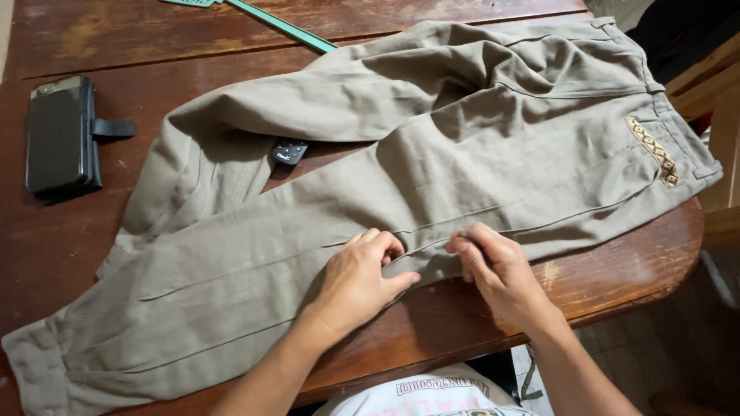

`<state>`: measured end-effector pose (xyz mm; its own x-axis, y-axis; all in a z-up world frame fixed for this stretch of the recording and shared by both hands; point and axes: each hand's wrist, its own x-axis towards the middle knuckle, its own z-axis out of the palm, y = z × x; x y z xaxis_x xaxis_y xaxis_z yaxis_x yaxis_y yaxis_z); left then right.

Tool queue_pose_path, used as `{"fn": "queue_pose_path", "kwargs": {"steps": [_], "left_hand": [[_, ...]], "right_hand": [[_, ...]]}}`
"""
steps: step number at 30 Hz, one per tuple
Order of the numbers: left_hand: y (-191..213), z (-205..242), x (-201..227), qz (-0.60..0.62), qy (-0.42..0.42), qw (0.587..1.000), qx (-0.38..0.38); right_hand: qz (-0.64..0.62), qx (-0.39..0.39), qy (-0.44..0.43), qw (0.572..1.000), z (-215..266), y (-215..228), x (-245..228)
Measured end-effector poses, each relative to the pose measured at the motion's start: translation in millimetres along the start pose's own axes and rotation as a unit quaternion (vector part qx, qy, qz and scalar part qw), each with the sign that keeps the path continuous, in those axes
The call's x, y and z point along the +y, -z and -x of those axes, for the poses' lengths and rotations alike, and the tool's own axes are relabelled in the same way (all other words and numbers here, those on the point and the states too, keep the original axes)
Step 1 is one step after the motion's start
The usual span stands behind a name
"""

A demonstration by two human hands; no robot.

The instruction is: Using a small tool to pick at and remove threads from the seam of a pair of pants

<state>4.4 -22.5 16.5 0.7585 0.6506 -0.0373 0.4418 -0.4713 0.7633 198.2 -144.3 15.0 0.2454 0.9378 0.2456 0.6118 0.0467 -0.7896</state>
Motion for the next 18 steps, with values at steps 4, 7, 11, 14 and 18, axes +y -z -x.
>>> {"fn": "queue_pose_path", "kwargs": {"steps": [4,7,11,14,18], "left_hand": [[-27,-7,-18,-0.049,-0.063,0.995,0.058],[-35,-10,-21,-0.015,-0.091,0.991,0.097],[-41,-12,-22,-0.015,-0.146,0.98,0.138],[-41,-9,-19,-0.012,-0.172,0.974,0.147],[-40,-6,-19,0.033,-0.162,0.974,0.155]], "right_hand": [[0.024,0.007,0.029,0.999,-5,-5,-9],[0.049,0.041,0.029,0.998,-6,-7,0],[0.051,-0.045,0.026,0.997,-16,0,-13],[0.014,-0.124,0.002,0.992,-23,-1,-15],[-0.04,-0.101,0.001,0.994,-24,-4,-9]]}}
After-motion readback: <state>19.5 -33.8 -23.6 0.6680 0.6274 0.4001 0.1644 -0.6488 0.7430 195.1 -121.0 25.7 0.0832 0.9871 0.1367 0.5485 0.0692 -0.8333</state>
